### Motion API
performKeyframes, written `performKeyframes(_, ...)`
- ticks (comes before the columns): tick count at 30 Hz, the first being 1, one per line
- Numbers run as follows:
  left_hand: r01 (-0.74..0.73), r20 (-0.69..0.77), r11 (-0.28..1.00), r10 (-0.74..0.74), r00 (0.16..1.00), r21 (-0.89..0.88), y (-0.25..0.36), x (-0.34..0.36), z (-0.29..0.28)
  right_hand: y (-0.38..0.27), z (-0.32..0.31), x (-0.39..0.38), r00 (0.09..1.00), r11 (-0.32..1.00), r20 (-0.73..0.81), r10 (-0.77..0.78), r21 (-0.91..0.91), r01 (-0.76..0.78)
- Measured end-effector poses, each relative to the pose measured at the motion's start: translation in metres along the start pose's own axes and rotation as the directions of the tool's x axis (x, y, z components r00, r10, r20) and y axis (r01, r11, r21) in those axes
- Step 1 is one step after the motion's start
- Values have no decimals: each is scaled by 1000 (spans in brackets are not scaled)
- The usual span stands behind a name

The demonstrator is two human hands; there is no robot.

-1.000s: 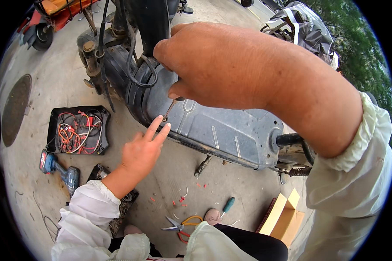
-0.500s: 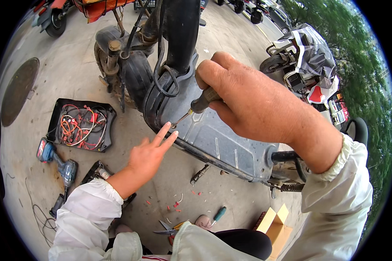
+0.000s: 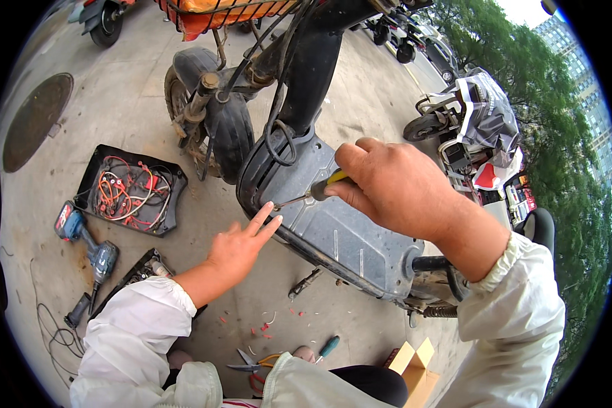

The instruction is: The person reassembles the floorboard of an electric scooter. They place the floorboard over the battery compartment, align it, and secure it using a screwdriver and screws from a nearby tray. The person also handles the scooter seat and various tools during the process.

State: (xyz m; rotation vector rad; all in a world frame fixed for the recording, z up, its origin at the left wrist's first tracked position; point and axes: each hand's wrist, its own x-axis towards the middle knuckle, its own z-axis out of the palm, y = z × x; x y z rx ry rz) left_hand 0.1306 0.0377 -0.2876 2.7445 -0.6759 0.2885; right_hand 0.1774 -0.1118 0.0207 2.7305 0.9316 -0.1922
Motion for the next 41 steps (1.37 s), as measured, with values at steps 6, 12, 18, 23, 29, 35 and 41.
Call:
performKeyframes(6,8,3,1000,-8,1000,-6,0,0,2,17,4,3,960,935,32,279,217,-279)
performKeyframes(12,-5,27,1000,5,1000,2,1,1,5,6,6,-2,995,993,-8,-102,-63,101)
performKeyframes(18,-57,-149,877,-17,989,-476,-11,-10,16,-3,-9,16,957,930,128,259,236,-283)
performKeyframes(23,102,-456,730,-523,720,-676,-9,34,-21,-1,-2,0,998,998,-4,-66,-10,66)
performKeyframes(29,236,-347,711,-570,745,-662,-22,78,-40,-13,-8,15,990,992,60,126,-1,-126)
performKeyframes(35,127,-461,779,-485,743,-615,-31,84,-33,-11,-9,21,960,955,6,-281,-97,280)
performKeyframes(41,123,-458,788,-469,755,-604,-34,83,-32,-5,-14,39,897,901,201,393,111,-419)
